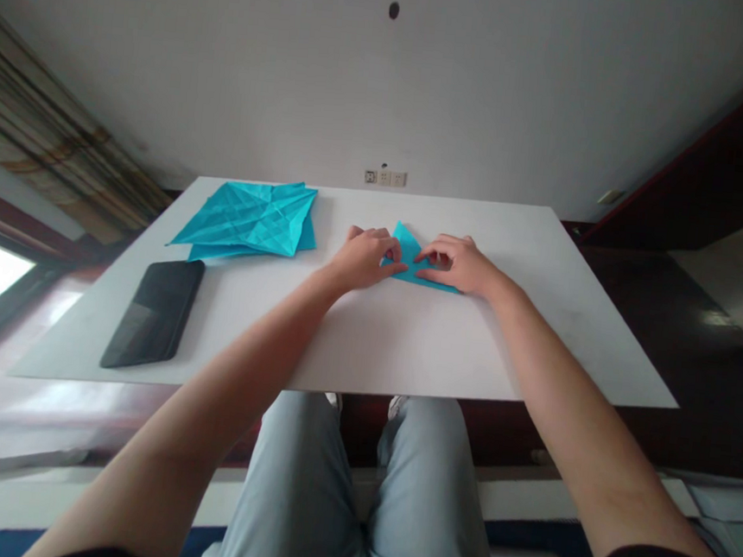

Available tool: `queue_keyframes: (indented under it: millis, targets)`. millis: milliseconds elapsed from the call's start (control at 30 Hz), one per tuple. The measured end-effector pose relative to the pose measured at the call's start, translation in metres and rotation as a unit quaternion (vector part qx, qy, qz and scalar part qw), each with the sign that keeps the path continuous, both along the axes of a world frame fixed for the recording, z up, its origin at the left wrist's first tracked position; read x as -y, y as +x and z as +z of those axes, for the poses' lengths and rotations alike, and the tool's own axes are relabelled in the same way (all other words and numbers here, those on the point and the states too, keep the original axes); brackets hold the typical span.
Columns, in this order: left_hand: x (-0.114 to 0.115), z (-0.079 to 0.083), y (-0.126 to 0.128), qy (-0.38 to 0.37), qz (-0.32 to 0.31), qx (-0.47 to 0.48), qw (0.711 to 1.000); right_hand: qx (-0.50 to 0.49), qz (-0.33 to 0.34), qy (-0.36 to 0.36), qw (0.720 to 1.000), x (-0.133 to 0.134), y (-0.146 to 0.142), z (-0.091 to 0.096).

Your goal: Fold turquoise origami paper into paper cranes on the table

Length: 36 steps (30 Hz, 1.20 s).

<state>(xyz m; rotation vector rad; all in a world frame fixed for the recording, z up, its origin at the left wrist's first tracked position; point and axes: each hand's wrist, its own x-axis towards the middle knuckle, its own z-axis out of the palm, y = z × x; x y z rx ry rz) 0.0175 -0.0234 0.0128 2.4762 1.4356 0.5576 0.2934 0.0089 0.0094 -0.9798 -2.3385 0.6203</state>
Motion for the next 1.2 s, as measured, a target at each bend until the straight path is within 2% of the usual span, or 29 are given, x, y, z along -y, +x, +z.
queue_keyframes:
  millis: [133, 267, 433, 600, 767, 900, 1033, 1133, 1200]
  targets:
    - [-0.002, 0.005, -0.011, -0.029, 0.008, -0.002, 1.000, 0.071, -0.035, -0.044, 0.996, -0.002, 0.011, 0.002]
    - [-0.003, 0.006, -0.017, -0.049, 0.043, 0.013, 0.998, 0.089, -0.079, -0.041, 0.992, -0.006, 0.025, 0.003]
    - [-0.006, 0.002, -0.017, -0.055, 0.108, 0.031, 0.992, 0.020, -0.088, -0.031, 0.995, -0.013, 0.027, -0.008]
    - [-0.012, 0.000, -0.015, -0.077, 0.112, 0.057, 0.989, -0.022, -0.088, -0.051, 0.995, -0.017, 0.018, -0.017]
    - [-0.014, 0.003, -0.011, -0.098, 0.127, 0.075, 0.984, -0.112, -0.061, -0.088, 0.988, -0.017, 0.010, -0.021]
    - [-0.014, 0.002, -0.011, -0.117, 0.119, 0.160, 0.973, -0.143, -0.051, -0.093, 0.984, -0.014, 0.005, -0.018]
    - [-0.017, -0.001, -0.008, -0.151, 0.112, 0.285, 0.940, -0.159, -0.062, -0.088, 0.981, -0.011, 0.001, -0.015]
    - [-0.018, -0.001, -0.006, -0.158, 0.089, 0.359, 0.916, -0.179, -0.073, -0.062, 0.979, -0.011, 0.000, -0.013]
    - [-0.017, 0.002, -0.005, -0.150, 0.060, 0.379, 0.911, -0.188, -0.076, -0.029, 0.979, -0.010, 0.000, -0.010]
